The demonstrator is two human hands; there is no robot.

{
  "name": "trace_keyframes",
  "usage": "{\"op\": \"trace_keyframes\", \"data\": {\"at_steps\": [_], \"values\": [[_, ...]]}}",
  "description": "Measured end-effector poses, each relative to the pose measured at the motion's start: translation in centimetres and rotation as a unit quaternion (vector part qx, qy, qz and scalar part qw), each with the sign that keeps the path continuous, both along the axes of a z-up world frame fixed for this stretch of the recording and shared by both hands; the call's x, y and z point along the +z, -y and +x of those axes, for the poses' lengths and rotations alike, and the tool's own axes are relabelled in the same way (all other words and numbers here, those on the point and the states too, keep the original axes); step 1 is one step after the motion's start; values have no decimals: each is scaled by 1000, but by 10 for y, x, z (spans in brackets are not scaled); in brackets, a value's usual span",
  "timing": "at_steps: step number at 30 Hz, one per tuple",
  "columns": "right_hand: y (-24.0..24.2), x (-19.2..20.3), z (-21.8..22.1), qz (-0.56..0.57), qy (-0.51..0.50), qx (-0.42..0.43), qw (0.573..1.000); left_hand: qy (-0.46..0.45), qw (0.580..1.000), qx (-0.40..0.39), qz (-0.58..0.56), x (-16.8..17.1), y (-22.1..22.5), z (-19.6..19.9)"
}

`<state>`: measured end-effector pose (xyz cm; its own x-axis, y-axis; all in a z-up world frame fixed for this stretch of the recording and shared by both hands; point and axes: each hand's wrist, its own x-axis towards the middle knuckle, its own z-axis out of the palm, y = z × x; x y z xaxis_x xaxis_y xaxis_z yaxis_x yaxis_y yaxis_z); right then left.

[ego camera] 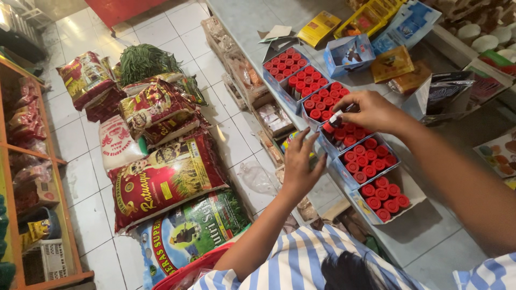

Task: The person picks up various small packaged grocery items from a red plastic basket and organizes them onto a counter shelf, arranging several small bottles into a grid tray and stacking flat packets together.

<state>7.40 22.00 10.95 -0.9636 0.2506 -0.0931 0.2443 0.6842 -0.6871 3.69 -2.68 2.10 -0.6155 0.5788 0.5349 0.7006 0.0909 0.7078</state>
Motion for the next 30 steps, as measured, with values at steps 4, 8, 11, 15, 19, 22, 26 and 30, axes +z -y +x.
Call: {"op": "trace_keyframes", "data": {"at_steps": [4,8,11,15,19,22,26,30], "values": [[1,-5,2,-42,32,-9,999,0,999,-24,-23,-12,0,9],[-9,-6,-2,-189,28,-75,979,-5,999,-36,-27,-17,3,10],[-17,-10,0,-397,-11,-92,913,9,999,-40,-25,-17,6,13],[0,-5,6,-630,-54,-35,774,-12,999,-45,-15,-13,6,13],[24,16,12,-621,-49,-56,781,-42,998,-48,-9,-6,0,5],[28,14,11,-565,-40,-61,822,-48,998,-38,-6,-5,-2,7],[23,-14,8,-436,-47,-73,896,-36,999,-36,-6,-7,2,14],[11,-54,5,-350,-48,-59,934,-61,998,-27,-4,-14,1,18]]}}
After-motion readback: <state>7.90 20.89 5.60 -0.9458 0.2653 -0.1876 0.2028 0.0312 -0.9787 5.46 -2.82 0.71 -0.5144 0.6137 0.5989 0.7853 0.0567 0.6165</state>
